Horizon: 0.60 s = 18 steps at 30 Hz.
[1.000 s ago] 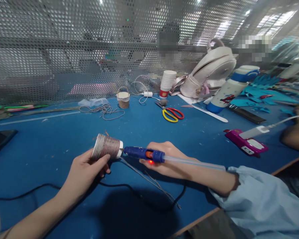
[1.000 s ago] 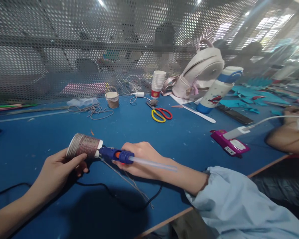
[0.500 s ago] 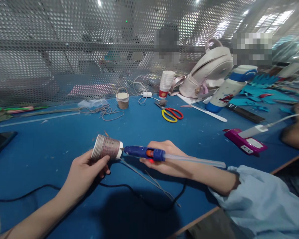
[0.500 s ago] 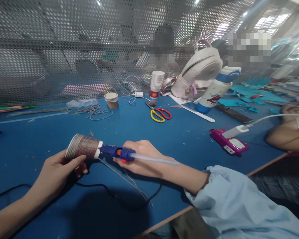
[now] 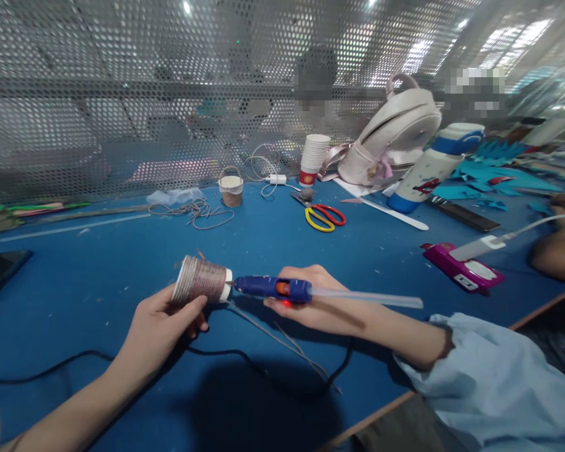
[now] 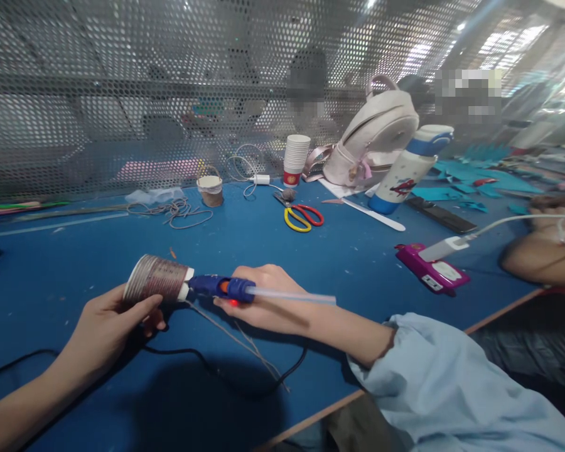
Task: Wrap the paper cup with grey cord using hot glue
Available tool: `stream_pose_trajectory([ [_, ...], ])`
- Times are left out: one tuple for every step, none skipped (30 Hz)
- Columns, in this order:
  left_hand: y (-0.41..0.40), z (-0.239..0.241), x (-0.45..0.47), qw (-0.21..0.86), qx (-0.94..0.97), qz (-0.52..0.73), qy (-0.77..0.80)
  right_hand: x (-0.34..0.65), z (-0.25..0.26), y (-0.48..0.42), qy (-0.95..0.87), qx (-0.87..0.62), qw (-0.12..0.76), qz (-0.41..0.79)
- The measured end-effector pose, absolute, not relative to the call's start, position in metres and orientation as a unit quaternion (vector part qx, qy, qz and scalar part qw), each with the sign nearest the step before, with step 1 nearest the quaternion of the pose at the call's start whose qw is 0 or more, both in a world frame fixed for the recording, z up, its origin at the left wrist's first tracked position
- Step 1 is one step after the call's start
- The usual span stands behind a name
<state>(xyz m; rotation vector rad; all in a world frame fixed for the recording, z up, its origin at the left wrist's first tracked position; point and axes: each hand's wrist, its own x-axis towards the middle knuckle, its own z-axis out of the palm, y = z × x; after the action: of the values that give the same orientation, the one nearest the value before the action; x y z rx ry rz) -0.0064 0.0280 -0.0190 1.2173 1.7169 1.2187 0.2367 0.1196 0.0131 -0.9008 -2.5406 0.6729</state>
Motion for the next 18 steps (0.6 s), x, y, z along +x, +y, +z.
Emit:
stream_pose_trajectory([
  [0.028, -0.019, -0.007, 0.349, 0.469, 0.47, 0.661, 0.236, 0.015, 0.121, -0.888, -0.335, 0.18, 0.258],
  [0.028, -0.02, -0.008, 0.35, 0.47, 0.47, 0.66, 0.236, 0.017, 0.122, -0.878, -0.346, 0.178, 0.278],
  [0.028, -0.021, -0.009, 0.35, 0.472, 0.469, 0.659, 0.235, 0.019, 0.124, -0.87, -0.351, 0.178, 0.298],
  [0.027, -0.022, -0.01, 0.351, 0.475, 0.467, 0.658, 0.235, 0.02, 0.125, -0.863, -0.351, 0.179, 0.315],
  [0.027, -0.023, -0.011, 0.351, 0.478, 0.465, 0.657, 0.235, 0.021, 0.127, -0.86, -0.349, 0.179, 0.327],
  [0.027, -0.024, -0.012, 0.351, 0.482, 0.463, 0.656, 0.235, 0.022, 0.128, -0.859, -0.345, 0.175, 0.335],
  [0.026, -0.024, -0.012, 0.352, 0.485, 0.461, 0.655, 0.235, 0.023, 0.129, -0.86, -0.342, 0.169, 0.339],
  [0.026, -0.025, -0.013, 0.354, 0.488, 0.459, 0.653, 0.235, 0.023, 0.131, -0.861, -0.342, 0.161, 0.341],
  [0.026, -0.025, -0.013, 0.354, 0.491, 0.458, 0.651, 0.236, 0.023, 0.132, -0.862, -0.342, 0.153, 0.341],
  [0.026, -0.025, -0.014, 0.354, 0.493, 0.458, 0.649, 0.236, 0.024, 0.132, -0.863, -0.342, 0.147, 0.342],
  [0.026, -0.026, -0.014, 0.356, 0.494, 0.459, 0.647, 0.236, 0.024, 0.133, -0.863, -0.342, 0.143, 0.343],
  [0.025, -0.026, -0.014, 0.357, 0.494, 0.459, 0.646, 0.237, 0.024, 0.133, -0.862, -0.343, 0.142, 0.346],
  [0.025, -0.026, -0.014, 0.359, 0.494, 0.46, 0.645, 0.237, 0.024, 0.133, -0.86, -0.343, 0.142, 0.35],
  [0.025, -0.026, -0.014, 0.36, 0.493, 0.461, 0.644, 0.238, 0.024, 0.134, -0.858, -0.343, 0.142, 0.355],
  [0.025, -0.026, -0.014, 0.36, 0.493, 0.461, 0.644, 0.238, 0.025, 0.133, -0.857, -0.341, 0.143, 0.359],
  [0.024, -0.026, -0.014, 0.359, 0.493, 0.461, 0.645, 0.238, 0.025, 0.133, -0.857, -0.338, 0.144, 0.361],
  [0.024, -0.026, -0.014, 0.357, 0.493, 0.461, 0.646, 0.239, 0.026, 0.132, -0.858, -0.334, 0.146, 0.362],
  [0.024, -0.026, -0.014, 0.355, 0.493, 0.461, 0.647, 0.239, 0.026, 0.131, -0.859, -0.331, 0.148, 0.362],
])
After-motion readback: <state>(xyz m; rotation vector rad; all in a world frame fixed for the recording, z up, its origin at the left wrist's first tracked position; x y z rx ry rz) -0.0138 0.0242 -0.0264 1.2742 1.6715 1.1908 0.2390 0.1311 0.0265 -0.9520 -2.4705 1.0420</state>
